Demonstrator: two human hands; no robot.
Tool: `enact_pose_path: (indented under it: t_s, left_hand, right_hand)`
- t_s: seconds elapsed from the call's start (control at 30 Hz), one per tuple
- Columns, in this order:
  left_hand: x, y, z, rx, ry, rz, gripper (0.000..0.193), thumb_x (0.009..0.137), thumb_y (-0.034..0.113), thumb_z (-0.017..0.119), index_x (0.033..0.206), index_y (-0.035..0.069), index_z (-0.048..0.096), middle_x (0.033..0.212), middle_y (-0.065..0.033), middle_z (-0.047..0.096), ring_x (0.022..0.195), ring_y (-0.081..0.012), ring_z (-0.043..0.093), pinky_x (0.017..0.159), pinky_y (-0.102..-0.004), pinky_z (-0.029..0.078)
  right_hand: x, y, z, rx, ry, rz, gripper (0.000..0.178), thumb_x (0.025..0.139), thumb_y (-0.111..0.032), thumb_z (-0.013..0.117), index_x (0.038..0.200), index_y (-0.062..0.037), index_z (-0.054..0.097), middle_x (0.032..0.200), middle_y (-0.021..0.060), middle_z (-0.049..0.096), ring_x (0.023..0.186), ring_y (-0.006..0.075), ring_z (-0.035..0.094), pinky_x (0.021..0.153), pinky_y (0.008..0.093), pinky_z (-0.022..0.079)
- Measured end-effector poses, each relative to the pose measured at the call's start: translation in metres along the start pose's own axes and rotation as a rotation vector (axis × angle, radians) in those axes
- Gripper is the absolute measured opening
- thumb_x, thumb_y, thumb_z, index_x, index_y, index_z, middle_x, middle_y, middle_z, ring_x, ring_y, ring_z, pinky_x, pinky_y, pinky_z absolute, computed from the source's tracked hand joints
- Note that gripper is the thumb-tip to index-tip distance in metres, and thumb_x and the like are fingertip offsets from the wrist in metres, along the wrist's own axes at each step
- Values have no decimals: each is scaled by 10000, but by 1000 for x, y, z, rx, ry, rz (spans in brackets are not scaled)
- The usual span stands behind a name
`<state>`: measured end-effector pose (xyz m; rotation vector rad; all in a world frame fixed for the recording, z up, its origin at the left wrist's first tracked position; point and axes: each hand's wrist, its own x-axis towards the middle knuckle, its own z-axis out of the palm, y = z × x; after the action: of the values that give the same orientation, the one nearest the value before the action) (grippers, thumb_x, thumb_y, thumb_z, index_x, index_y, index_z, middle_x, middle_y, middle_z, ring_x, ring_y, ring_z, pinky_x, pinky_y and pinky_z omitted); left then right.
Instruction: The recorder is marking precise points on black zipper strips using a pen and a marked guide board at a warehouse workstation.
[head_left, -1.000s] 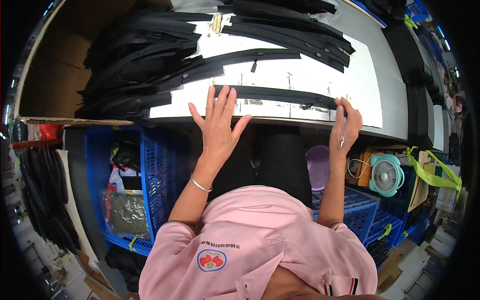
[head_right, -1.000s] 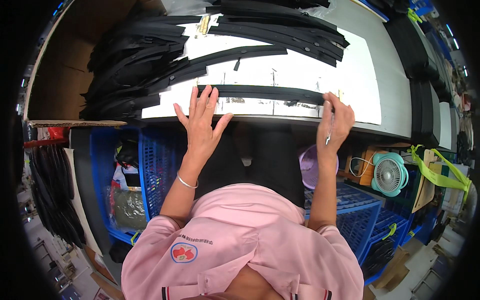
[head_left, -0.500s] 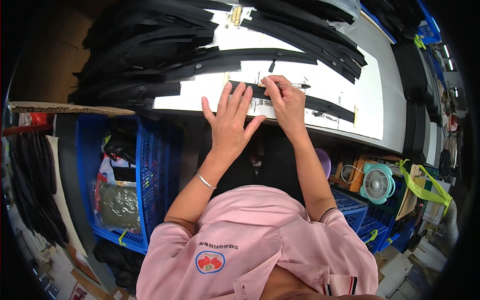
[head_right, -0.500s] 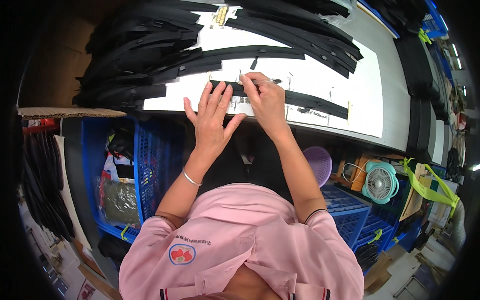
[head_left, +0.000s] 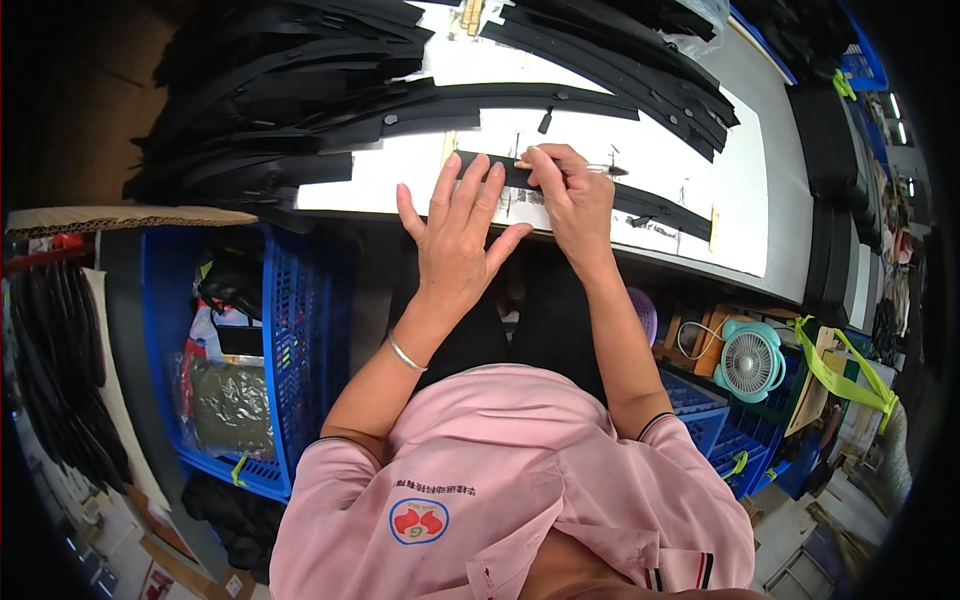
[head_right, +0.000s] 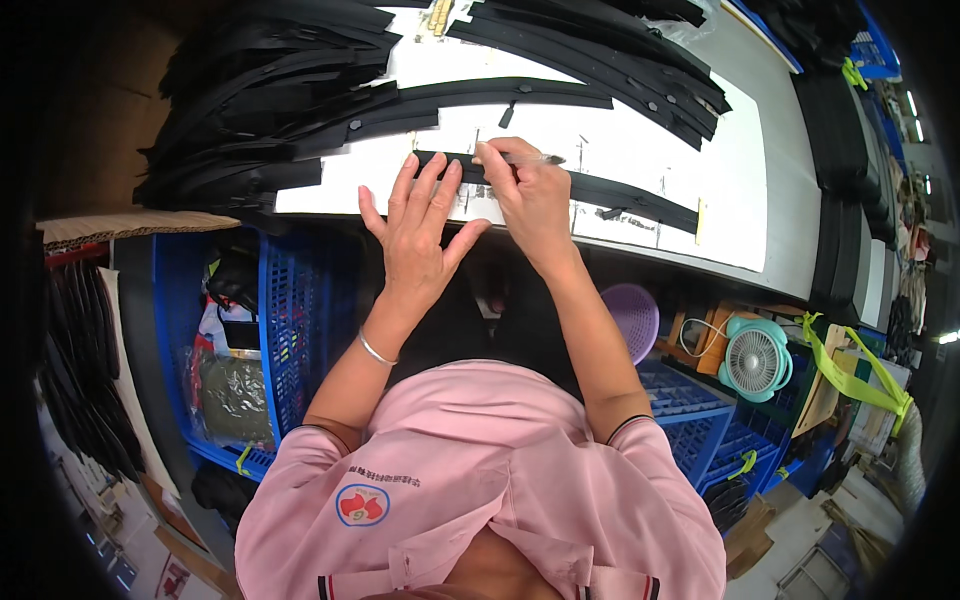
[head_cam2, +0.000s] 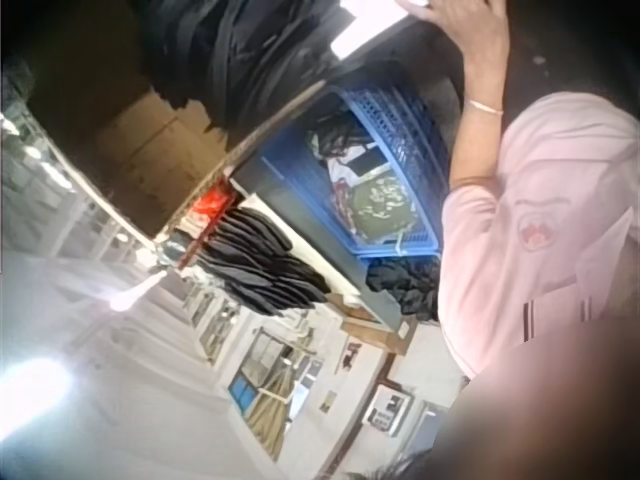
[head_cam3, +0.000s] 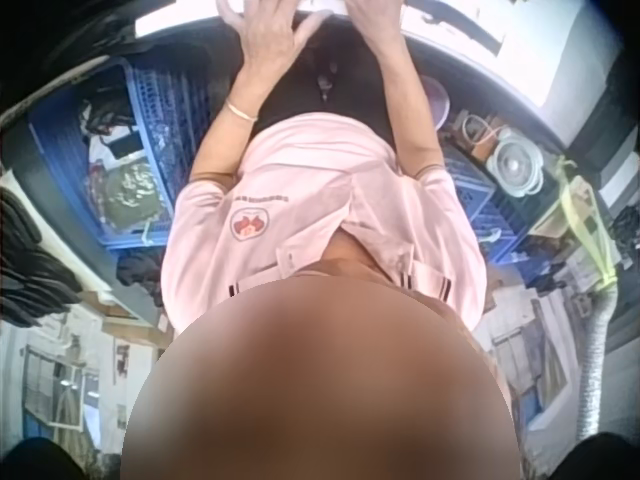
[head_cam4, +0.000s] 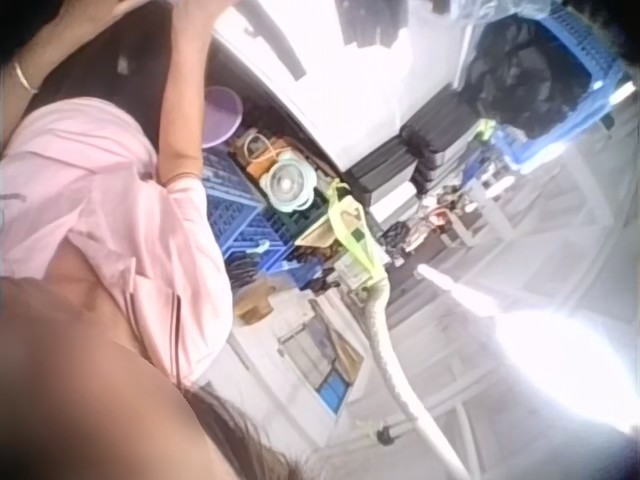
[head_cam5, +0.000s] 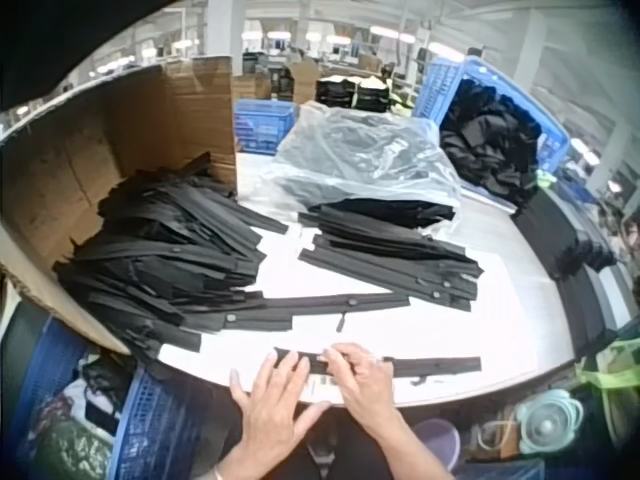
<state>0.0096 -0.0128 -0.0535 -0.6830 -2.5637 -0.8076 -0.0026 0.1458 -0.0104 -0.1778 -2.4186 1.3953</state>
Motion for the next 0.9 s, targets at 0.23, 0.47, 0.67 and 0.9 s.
enact_pose_path:
  t_s: [0.23, 0.47, 0.67, 0.9]
  left_hand:
    - [1, 1, 0, 0, -12, 5, 712, 833, 455, 786, 1430, 129, 577, 1450, -44, 565, 1435, -262, 425, 1193, -631, -7]
    - [2, 2, 1, 7, -18, 2, 698, 829, 450, 794, 1425, 147, 592, 1457, -34, 563, 1443, -258, 417, 1193, -627, -13]
    - [0, 1, 0, 41, -21, -1, 697, 835, 451, 797, 1419, 129, 597, 1462, -25, 564, 1456, -257, 397, 1200, -619, -18]
    - [1, 2, 1, 50, -19, 18, 691, 844, 452, 794, 1420, 126, 594, 1473, -20, 559, 1469, -255, 380, 1205, -616, -28]
  right_hand:
    - [-2, 10, -2, 135, -74, -67, 240, 1008, -190, 651, 915, 0, 764, 729, 31, 706, 602, 48, 577, 541, 213, 430]
    - [-3, 10, -2, 128, -97, -43, 226, 994, -174, 665, 912, 16, 753, 739, 36, 714, 618, 52, 584, 562, 210, 450]
    - [-9, -3, -38, 232, 42, 104, 225, 999, -139, 634, 885, 9, 760, 696, 21, 698, 590, 34, 567, 538, 218, 436]
    - [-8, 39, -81, 27, 276, 94, 262, 1020, -185, 625, 883, -2, 752, 626, 12, 632, 545, 44, 517, 514, 227, 390]
